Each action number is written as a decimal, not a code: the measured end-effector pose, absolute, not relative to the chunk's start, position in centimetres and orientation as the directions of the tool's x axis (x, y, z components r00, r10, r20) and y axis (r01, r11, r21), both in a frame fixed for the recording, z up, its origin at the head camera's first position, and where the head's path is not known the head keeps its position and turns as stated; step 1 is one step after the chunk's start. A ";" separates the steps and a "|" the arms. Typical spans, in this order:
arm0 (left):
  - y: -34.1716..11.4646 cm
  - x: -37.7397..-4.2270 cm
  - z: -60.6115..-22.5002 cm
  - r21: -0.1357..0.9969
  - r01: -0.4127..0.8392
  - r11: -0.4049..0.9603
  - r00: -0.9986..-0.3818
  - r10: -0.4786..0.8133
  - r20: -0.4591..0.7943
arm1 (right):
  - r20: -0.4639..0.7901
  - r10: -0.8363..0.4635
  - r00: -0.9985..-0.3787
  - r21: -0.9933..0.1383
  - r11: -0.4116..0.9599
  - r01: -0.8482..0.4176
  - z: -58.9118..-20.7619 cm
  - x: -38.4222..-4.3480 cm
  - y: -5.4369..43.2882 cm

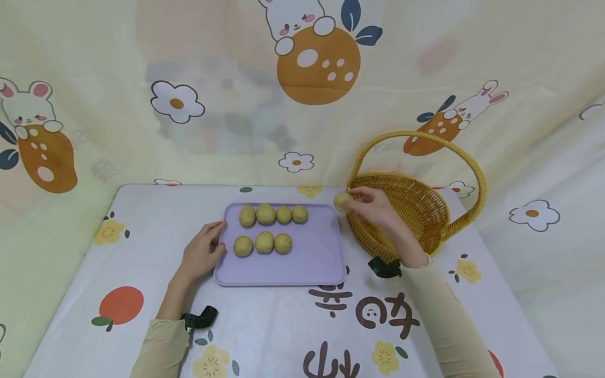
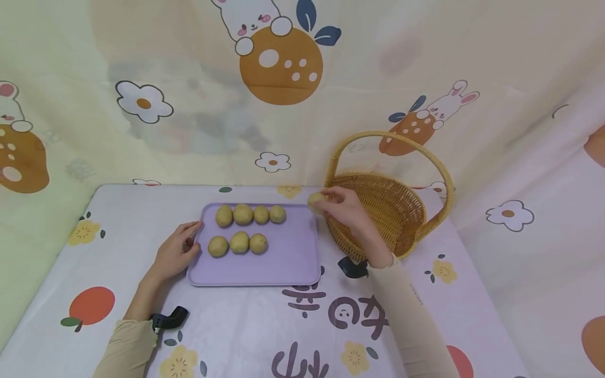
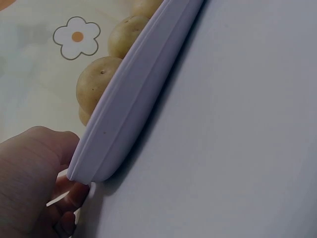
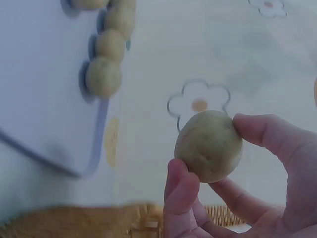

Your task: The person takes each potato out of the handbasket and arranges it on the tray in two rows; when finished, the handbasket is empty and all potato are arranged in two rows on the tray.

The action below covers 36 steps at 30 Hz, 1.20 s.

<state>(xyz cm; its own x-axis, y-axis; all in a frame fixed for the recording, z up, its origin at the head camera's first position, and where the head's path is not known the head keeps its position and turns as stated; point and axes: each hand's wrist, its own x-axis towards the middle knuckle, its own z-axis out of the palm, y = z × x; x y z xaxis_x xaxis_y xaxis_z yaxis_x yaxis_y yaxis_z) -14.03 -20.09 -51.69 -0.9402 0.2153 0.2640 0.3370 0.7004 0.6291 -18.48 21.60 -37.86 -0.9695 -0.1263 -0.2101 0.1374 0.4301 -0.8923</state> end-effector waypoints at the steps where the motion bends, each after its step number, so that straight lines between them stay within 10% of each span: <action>1: -20.1 -14.0 -51.7 0.629 0.337 0.700 -0.940 0.216 0.264 | -0.208 -0.138 -0.968 -0.895 0.426 0.132 -38.0 -18.4 21.2; 36: -20.1 -14.1 -51.5 0.636 0.319 0.702 -0.947 0.211 0.242 | -0.281 -0.175 -0.944 -0.888 0.419 0.186 -45.5 -16.1 14.9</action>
